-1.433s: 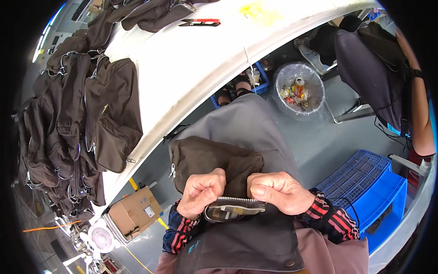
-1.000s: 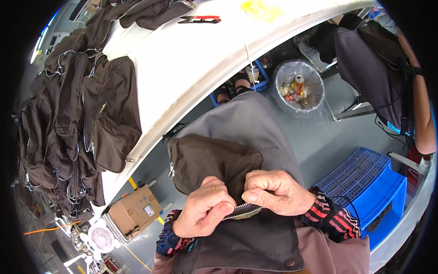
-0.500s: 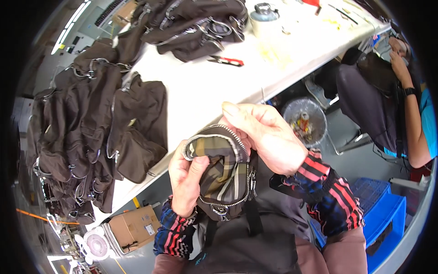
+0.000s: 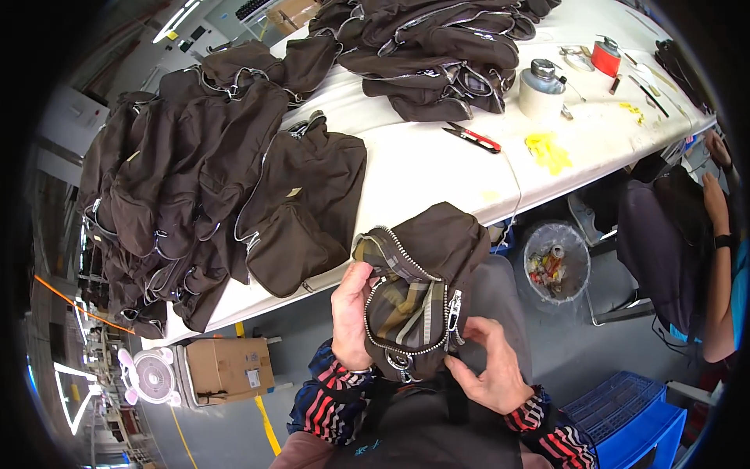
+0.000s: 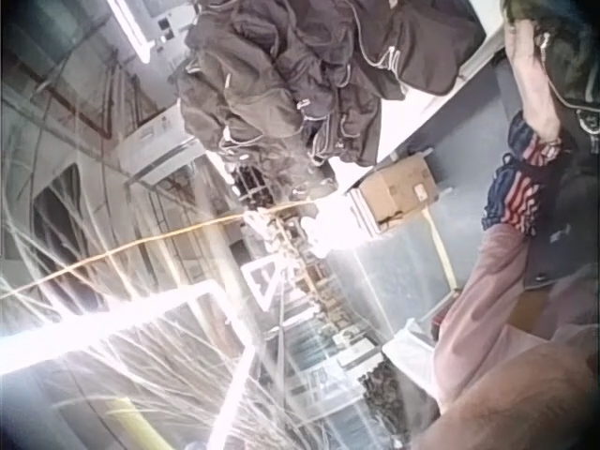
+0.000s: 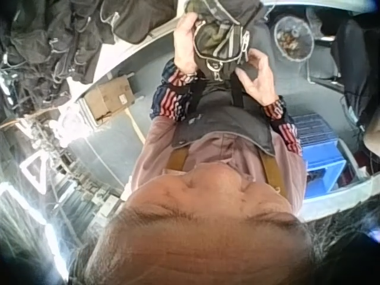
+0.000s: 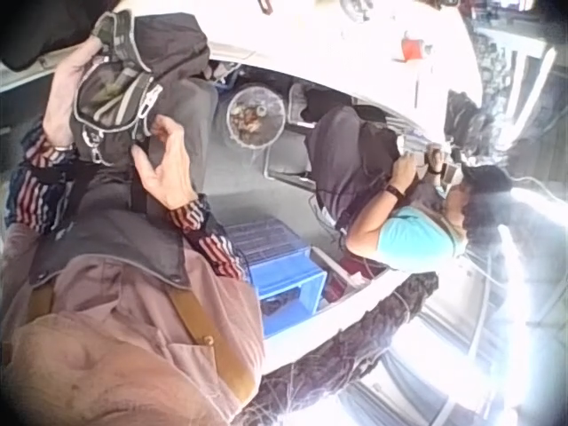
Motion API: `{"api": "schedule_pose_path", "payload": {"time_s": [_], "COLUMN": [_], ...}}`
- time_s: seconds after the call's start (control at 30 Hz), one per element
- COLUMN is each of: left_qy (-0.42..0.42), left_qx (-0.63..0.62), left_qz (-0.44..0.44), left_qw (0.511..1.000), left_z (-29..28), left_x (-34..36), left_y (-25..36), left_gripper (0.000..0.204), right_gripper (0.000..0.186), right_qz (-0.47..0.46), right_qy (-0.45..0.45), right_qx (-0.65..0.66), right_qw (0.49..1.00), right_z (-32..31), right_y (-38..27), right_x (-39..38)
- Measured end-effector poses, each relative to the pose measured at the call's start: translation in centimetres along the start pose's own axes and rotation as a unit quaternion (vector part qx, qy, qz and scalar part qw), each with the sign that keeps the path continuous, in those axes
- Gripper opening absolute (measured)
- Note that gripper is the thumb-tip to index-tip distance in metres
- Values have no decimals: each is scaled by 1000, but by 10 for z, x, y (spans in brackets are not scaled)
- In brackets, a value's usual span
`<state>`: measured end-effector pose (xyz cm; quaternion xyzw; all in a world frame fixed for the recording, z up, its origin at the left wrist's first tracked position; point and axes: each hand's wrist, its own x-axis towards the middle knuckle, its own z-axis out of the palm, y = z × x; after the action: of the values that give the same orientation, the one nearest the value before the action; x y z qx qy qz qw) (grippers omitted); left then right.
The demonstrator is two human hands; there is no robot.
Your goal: Inspecting, zipping, and trimming excess threads from leather bags at a workshop station.
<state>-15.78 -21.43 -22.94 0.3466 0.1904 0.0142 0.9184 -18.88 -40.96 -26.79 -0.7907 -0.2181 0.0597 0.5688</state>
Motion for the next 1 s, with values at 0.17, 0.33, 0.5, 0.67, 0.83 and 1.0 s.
{"api": "schedule_pose_path", "payload": {"time_s": [0.17, 0.33, 0.5, 0.67, 0.83, 1.0], "left_qy": [0, -15, 49, -91, -93, -138], "left_qx": [-53, -62, 386, 730, 775, 759], "left_qz": [-11, 9, 314, 411, 464, 545], "left_qw": [999, 998, 866, 538, 420, 328], "left_z": [-17, -30, -33, -1, -15, 14], "left_x": [-4, -11, -16, -70, -31, -18], "left_y": [2, 19, 37, 37, 8, -1], "left_gripper": [33, 32, 44, 67, 71, 45], "right_gripper": [39, 13, 12, 15, 20, 25], "right_qz": [-22, -164, -14, 82, 130, 153], "right_qy": [-9, 6, 23, -7, -101, -161], "right_qx": [-27, -18, 186, 289, 363, 298], "right_qw": [999, 986, 982, 954, 917, 928], "right_z": [9, 5, 4, 9, -9, -40], "right_y": [-2, -17, -15, -30, -45, -38], "right_x": [13, 25, 12, 11, 9, -2]}}
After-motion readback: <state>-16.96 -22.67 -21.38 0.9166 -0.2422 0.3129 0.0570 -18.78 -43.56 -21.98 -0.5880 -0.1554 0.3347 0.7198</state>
